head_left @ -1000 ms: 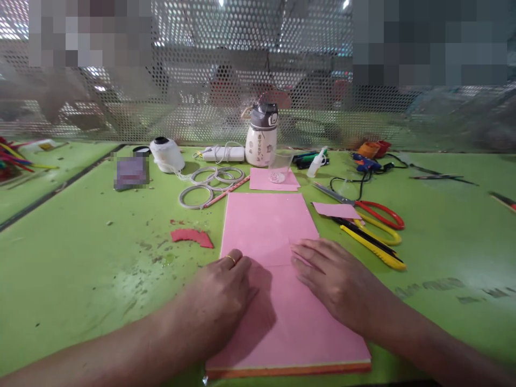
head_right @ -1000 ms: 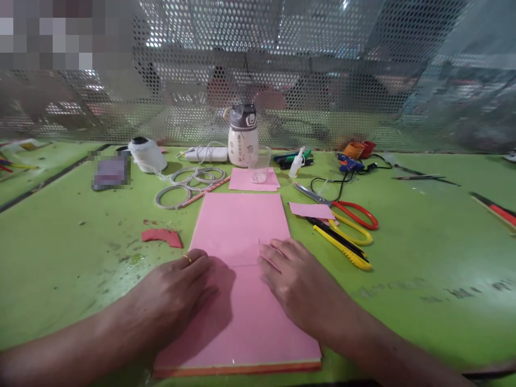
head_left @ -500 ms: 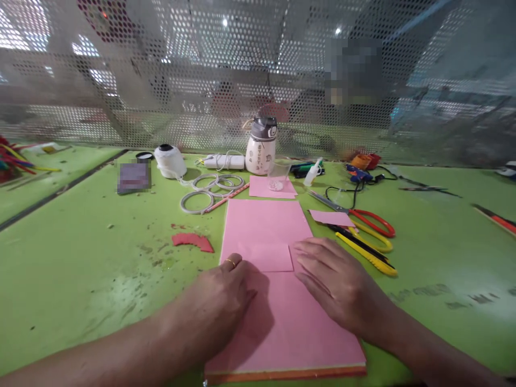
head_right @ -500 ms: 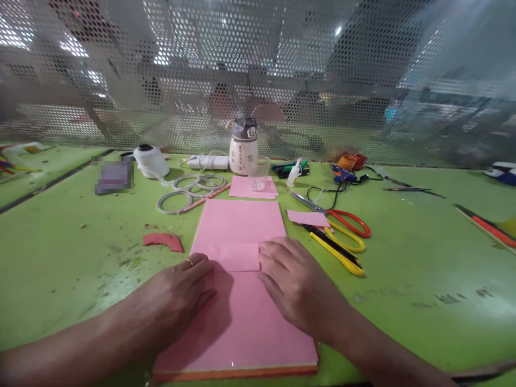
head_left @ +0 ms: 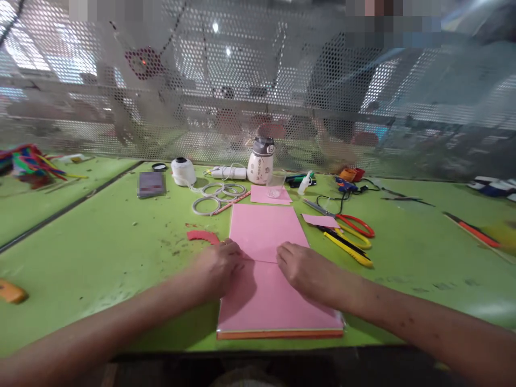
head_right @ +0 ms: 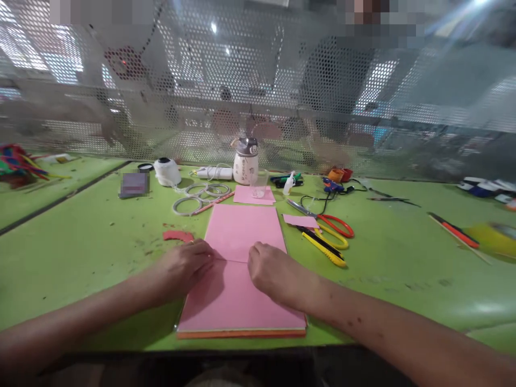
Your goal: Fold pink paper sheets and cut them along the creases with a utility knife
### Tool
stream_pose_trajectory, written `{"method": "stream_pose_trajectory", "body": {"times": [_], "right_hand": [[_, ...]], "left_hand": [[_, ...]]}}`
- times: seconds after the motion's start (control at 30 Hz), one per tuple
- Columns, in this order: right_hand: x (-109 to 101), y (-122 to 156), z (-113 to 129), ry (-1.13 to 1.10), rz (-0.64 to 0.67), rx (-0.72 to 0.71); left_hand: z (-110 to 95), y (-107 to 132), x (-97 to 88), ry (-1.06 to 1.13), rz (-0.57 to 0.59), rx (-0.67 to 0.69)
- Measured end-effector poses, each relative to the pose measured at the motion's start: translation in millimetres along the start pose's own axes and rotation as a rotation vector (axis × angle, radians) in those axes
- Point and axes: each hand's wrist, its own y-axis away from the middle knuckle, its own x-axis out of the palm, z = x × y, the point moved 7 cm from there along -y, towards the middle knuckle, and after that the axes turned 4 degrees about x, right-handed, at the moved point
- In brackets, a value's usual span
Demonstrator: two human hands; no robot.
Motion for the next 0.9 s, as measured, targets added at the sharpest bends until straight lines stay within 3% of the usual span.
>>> {"method": "stream_pose_trajectory", "body": {"times": [0.1, 0.2, 0.3, 0.37, 0.53, 0.63, 0.7, 0.9], "right_hand": [[2.9, -4.8, 0.8, -0.010, 0.015, 0.029], [1.5, -7.5, -7.9, -0.053, -0.041, 0.129], [-11.3, -8.9, -16.4, -0.074, -0.091, 0.203], [-27.7, -11.2, -19.3, -0.126, -0.137, 0.206], [-74.4, -13.1, -39.2, -0.620, -0.446, 0.226], [-83.1, 0.3, -63.0, -0.773, -0.716, 0.390], [-82.0, 9.6, -68.3, -0.761, -0.829, 0.413], [-61.4, 3.7, -43.1, -0.542, -0.701, 0.154]], "left_hand": [[10.4, 2.7, -5.0, 0.063, -0.022, -0.062], [7.4, -3.9, -14.0, 0.065, -0.078, -0.076], [-7.0, -18.6, -16.9, 0.126, -0.087, -0.052], [-10.2, -28.7, -15.3, 0.314, -0.087, -0.118], [8.0, -39.9, -12.2, 0.768, -0.161, -0.414], [23.6, -40.5, -8.5, 0.958, -0.169, -0.546], [31.6, -39.8, -3.7, 1.119, -0.196, -0.632], [34.6, -35.5, 14.5, 1.476, -0.349, -0.795]]}}
